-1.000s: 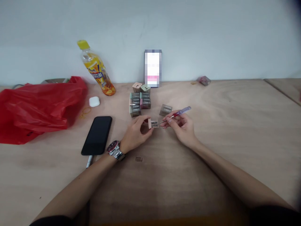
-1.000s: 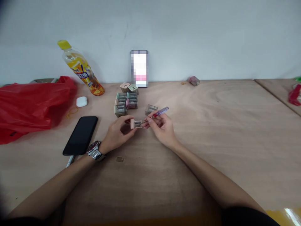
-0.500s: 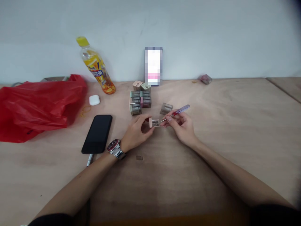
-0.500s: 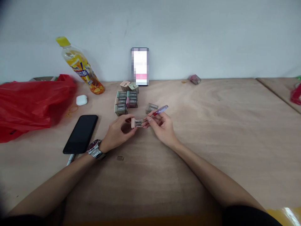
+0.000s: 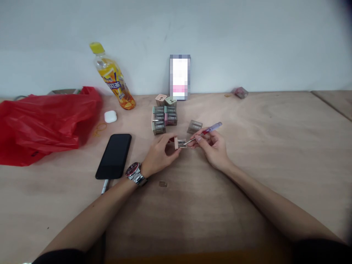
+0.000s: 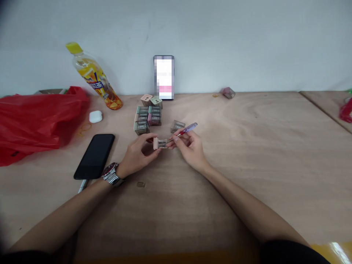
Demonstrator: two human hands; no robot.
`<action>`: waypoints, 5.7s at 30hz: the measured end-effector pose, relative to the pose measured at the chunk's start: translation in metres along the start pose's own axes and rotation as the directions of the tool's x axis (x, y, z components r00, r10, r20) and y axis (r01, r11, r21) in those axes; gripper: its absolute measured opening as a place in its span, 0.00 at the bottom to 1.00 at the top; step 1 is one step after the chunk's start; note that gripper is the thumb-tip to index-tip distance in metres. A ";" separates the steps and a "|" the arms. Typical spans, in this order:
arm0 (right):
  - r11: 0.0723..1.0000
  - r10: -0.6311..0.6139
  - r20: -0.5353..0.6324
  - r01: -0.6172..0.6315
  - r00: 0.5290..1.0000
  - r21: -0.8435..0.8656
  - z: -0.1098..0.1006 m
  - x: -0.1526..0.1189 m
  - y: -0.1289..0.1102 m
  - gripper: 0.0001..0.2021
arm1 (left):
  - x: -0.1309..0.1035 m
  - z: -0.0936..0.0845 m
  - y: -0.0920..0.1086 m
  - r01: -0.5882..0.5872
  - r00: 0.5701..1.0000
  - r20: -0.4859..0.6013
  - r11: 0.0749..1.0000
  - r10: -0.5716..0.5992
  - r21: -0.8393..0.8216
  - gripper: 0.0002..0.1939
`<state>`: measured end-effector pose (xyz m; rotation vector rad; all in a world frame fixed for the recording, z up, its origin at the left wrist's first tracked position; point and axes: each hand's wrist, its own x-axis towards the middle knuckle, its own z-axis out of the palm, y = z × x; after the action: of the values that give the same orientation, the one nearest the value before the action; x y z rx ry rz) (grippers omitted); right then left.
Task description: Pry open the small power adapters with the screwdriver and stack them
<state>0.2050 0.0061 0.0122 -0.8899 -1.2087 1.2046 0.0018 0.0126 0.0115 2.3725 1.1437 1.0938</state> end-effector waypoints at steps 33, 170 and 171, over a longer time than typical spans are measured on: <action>0.917 -0.111 0.230 0.189 0.967 -0.352 0.000 0.000 -0.011 0.05 | -0.001 0.000 -0.003 -0.023 0.998 0.062 1.000 0.023 -0.016 0.19; 0.295 0.054 0.406 0.373 0.912 -0.879 -0.015 0.004 -0.093 0.16 | -0.002 0.004 -0.004 -0.075 0.985 0.161 0.994 0.061 0.081 0.19; 0.336 0.056 0.424 0.382 0.904 -0.861 -0.016 0.004 -0.093 0.14 | -0.002 0.004 -0.004 -0.073 0.985 0.163 0.994 0.059 0.080 0.19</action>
<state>0.2385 -0.0052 0.0999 -1.3281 -2.3858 0.3659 0.0017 0.0142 0.0060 2.5287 1.0837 0.8707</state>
